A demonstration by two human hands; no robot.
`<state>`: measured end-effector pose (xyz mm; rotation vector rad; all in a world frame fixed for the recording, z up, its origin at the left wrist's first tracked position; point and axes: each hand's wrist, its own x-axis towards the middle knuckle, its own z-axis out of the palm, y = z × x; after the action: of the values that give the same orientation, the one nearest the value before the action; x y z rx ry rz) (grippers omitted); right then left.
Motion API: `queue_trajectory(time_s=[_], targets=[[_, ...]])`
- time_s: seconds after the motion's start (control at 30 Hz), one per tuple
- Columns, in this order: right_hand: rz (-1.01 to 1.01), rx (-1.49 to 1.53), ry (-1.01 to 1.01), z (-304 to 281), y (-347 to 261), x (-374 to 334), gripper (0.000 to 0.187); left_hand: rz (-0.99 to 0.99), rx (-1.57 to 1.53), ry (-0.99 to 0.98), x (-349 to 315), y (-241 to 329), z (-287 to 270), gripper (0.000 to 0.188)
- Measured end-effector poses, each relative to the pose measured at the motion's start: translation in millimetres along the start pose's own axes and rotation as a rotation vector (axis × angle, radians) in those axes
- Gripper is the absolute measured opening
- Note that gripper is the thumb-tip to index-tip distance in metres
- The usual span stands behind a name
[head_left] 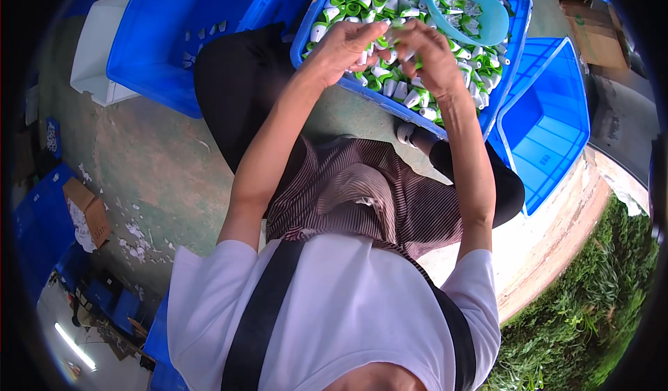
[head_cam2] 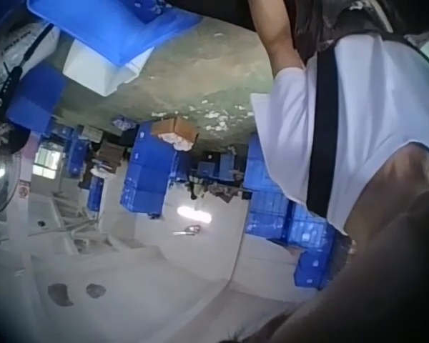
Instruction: Sort small packaged items from a central container into surrounding storage bins.
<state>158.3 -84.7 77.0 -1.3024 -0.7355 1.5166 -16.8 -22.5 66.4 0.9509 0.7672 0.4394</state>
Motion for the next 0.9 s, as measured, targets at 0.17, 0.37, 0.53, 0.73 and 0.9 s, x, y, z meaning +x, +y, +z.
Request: queue_trajectory(time_s=[0.17,0.37,0.53,0.73,0.9], targets=[[-0.394,-0.614,0.602,-73.4,-12.4,43.8,0.027,0.233,0.044,0.190,-30.7,42.1,-29.0,0.038],[-0.726,-1.362,0.347,-54.1,22.5,23.0,0.014,0.179,0.456,0.568,-54.8,72.7,-197.3,0.037],[-0.416,-1.619,0.011,2.1,89.7,5.5,0.038,-0.146,0.928,0.618,-57.0,29.1,-279.2,0.049],[-0.304,-1.622,-0.023,-8.3,89.3,5.2,0.040,0.620,0.594,0.766,-89.9,98.5,-154.4,0.035],[-0.239,-1.295,0.158,-20.1,86.4,-13.3,0.033,1.194,-0.027,-0.832,-151.3,130.8,5.1,0.022]])
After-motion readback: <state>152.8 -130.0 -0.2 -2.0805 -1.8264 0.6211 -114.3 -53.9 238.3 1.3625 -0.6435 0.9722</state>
